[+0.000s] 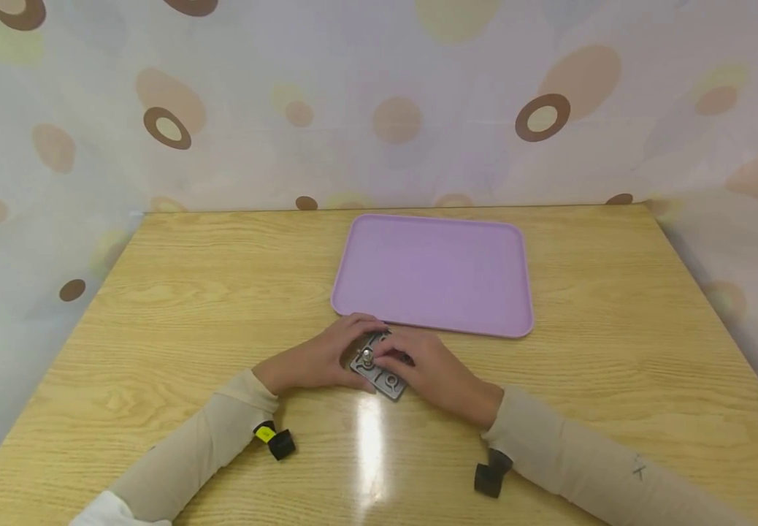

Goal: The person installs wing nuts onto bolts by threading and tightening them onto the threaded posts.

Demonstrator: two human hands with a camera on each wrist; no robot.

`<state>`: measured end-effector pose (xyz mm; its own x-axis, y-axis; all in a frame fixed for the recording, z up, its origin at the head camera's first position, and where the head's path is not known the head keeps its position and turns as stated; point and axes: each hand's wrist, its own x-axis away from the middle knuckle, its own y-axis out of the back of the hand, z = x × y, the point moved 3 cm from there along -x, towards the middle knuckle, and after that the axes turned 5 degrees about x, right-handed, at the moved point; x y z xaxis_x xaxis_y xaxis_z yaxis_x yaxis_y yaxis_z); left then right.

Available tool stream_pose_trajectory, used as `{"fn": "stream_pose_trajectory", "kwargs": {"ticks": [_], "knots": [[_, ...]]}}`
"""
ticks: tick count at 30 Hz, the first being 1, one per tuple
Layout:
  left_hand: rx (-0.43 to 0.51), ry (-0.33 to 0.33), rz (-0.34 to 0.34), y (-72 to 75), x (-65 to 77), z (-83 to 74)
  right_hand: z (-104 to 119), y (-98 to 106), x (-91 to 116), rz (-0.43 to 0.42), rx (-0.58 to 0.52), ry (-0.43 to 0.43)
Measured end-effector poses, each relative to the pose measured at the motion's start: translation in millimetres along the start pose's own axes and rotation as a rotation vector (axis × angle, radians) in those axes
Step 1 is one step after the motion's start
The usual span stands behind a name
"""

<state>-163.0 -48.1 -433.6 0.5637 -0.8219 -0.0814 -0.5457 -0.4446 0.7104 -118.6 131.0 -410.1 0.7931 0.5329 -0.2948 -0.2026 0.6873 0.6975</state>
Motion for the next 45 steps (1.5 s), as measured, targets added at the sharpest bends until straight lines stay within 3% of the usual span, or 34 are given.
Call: {"fn": "stream_pose_trajectory", "kwargs": {"ticks": [11, 24, 34, 45], "knots": [[0.003, 0.002, 0.008, -0.8, 1.0, 0.2, 1.2, -6.5, -1.4, -0.011, -0.032, -0.037], [-0.002, -0.002, 0.020, -1.3, 1.4, -1.8, 4.4, -8.8, -2.9, -0.004, -0.005, -0.001], [0.010, -0.010, 0.000, -1.0, 2.0, 0.1, 2.2, -1.3, 0.7, -0.006, 0.036, -0.072], [0.019, -0.006, 0.001, -1.5, 2.2, 2.0, -1.3, -0.2, 1.8, -0.008, 0.015, -0.026]]}}
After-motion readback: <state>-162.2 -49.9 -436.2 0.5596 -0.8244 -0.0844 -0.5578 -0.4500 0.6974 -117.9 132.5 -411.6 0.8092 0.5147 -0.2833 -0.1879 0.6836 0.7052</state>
